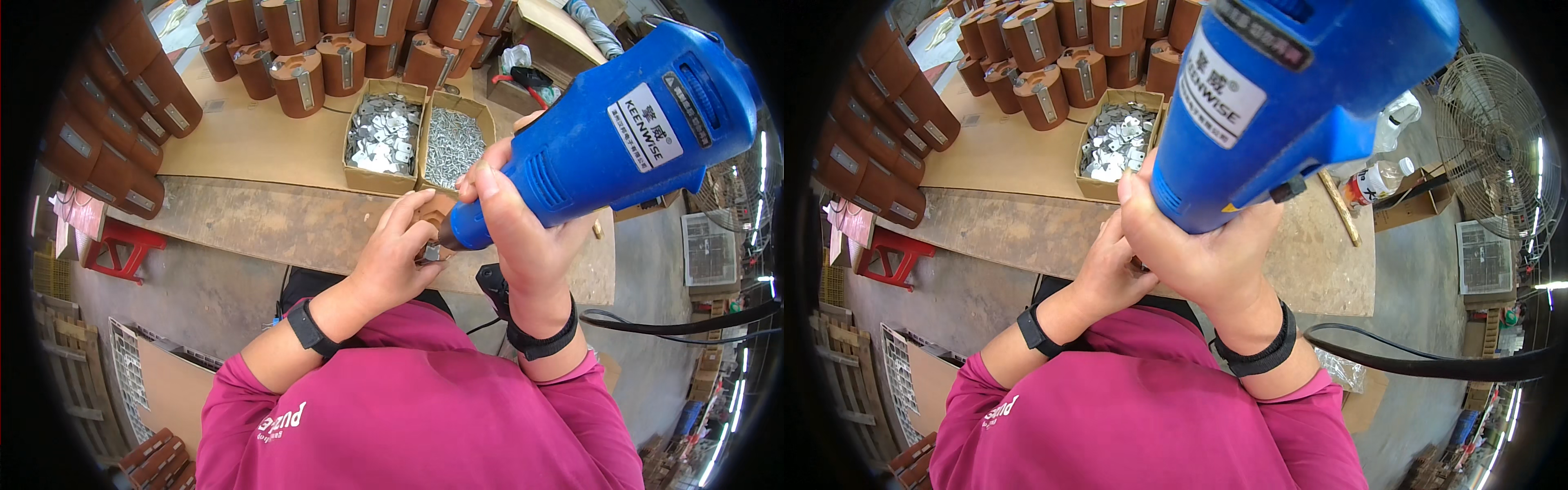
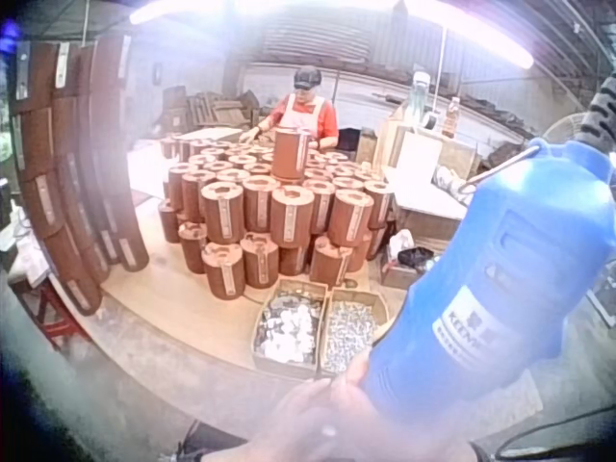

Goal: The person is assembling small components onto a cylindrical wooden base using an electric screwdriver and screws.

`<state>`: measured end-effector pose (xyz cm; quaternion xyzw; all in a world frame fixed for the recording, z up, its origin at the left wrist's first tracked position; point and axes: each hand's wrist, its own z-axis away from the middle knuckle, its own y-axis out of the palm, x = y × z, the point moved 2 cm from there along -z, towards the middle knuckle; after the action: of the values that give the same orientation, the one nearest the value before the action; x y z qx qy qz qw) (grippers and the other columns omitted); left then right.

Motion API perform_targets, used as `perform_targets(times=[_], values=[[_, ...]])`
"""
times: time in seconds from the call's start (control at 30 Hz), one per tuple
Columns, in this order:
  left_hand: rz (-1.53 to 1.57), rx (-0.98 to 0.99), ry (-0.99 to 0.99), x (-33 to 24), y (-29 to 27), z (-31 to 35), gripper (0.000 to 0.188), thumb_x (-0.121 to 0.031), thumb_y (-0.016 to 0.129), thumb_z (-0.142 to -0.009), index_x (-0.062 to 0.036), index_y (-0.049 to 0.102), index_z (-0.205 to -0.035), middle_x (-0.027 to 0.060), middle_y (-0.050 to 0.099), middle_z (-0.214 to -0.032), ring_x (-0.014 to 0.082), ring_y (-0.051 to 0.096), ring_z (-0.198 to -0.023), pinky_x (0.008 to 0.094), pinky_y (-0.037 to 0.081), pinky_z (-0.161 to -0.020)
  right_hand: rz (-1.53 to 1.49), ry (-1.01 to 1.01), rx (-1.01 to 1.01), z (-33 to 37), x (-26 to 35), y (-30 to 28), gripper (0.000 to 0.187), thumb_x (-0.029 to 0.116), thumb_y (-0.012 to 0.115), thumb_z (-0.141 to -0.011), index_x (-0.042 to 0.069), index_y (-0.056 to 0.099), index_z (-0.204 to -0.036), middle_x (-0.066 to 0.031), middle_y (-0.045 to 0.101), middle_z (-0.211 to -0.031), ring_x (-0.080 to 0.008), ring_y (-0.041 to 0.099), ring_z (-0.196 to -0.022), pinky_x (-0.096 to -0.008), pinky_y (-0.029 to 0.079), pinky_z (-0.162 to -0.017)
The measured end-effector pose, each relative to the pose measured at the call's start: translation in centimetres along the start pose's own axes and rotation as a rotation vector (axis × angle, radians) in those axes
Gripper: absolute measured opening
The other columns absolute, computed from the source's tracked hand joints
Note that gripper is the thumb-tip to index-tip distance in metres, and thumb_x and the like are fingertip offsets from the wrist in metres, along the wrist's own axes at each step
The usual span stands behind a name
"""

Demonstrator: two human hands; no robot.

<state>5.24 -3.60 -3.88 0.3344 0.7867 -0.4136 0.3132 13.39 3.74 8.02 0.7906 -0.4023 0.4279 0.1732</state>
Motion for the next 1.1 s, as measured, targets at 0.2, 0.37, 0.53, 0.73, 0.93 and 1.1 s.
perform_targets(times=[0.2,0.37,0.53,0.73,0.93,1.1], values=[[-0.022,-0.008,-0.007,-0.1,-0.1,0.1,0.036,-0.003,0.071,-0.052,-0.0037,0.048,-0.079,0.0194,0.038,-0.115,0.0383,0.040,-0.106,0.0409,0.037,-0.086,-0.023,0.068,-0.042,-0.1,0.0,0.0,0.038,-0.004,0.053,-0.071,-0.001,0.036,-0.105,-0.0094,0.051,-0.068,-0.0167,0.053,-0.061,-0.0296,0.046,-0.061],[-0.068,0.031,-0.018,-0.9,-0.7,-0.3,0.036,-0.006,0.072,-0.053,-0.0041,0.048,-0.080,0.0193,0.038,-0.117,0.0380,0.040,-0.106,0.0409,0.037,-0.086,-0.078,0.081,-0.082,-0.2,-0.4,-1.6,0.044,0.001,0.052,-0.072,-0.003,0.034,-0.113,-0.0097,0.050,-0.073,-0.0182,0.054,-0.063,-0.0376,0.048,-0.067],[0.086,0.160,-0.121,-0.6,-1.6,-0.3,0.036,-0.006,0.073,-0.058,-0.0026,0.052,-0.087,0.0175,0.036,-0.121,0.0307,0.045,-0.103,0.0352,0.040,-0.084,-0.331,0.073,-0.253,-0.1,-0.3,-5.2,0.040,0.015,0.046,-0.077,-0.001,0.035,-0.113,-0.0084,0.049,-0.075,-0.0181,0.052,-0.066,-0.0405,0.047,-0.069],[0.018,0.227,0.041,0.4,-2.1,-0.3,0.040,-0.008,0.072,-0.059,-0.0029,0.052,-0.093,0.0179,0.033,-0.124,0.0317,0.044,-0.107,0.0354,0.040,-0.085,-0.530,0.336,-0.608,1.9,-3.4,-9.2,0.028,0.014,0.054,-0.074,0.003,0.043,-0.097,-0.0067,0.050,-0.068,-0.0184,0.052,-0.059,-0.0402,0.047,-0.063],[-0.328,0.212,0.012,-1.8,-0.7,-1.1,0.045,-0.021,0.074,-0.056,-0.0034,0.051,-0.090,0.0201,0.032,-0.124,0.0379,0.036,-0.112,0.0438,0.035,-0.088,-0.596,0.550,-0.857,5.3,-9.7,-12.1,0.019,0.016,0.056,-0.072,0.007,0.045,-0.085,-0.0052,0.049,-0.066,-0.0184,0.052,-0.059,-0.0403,0.046,-0.063],[-0.554,0.283,0.138,-1.9,-1.9,-2.2,0.036,-0.014,0.072,-0.054,-0.0037,0.054,-0.083,0.0197,0.036,-0.122,0.0371,0.035,-0.113,0.0456,0.034,-0.088,-0.607,0.704,-1.014,7.8,-13.5,-13.6,0.017,0.015,0.057,-0.070,0.007,0.045,-0.079,-0.0058,0.049,-0.066,-0.0200,0.052,-0.058,-0.0403,0.046,-0.063]])
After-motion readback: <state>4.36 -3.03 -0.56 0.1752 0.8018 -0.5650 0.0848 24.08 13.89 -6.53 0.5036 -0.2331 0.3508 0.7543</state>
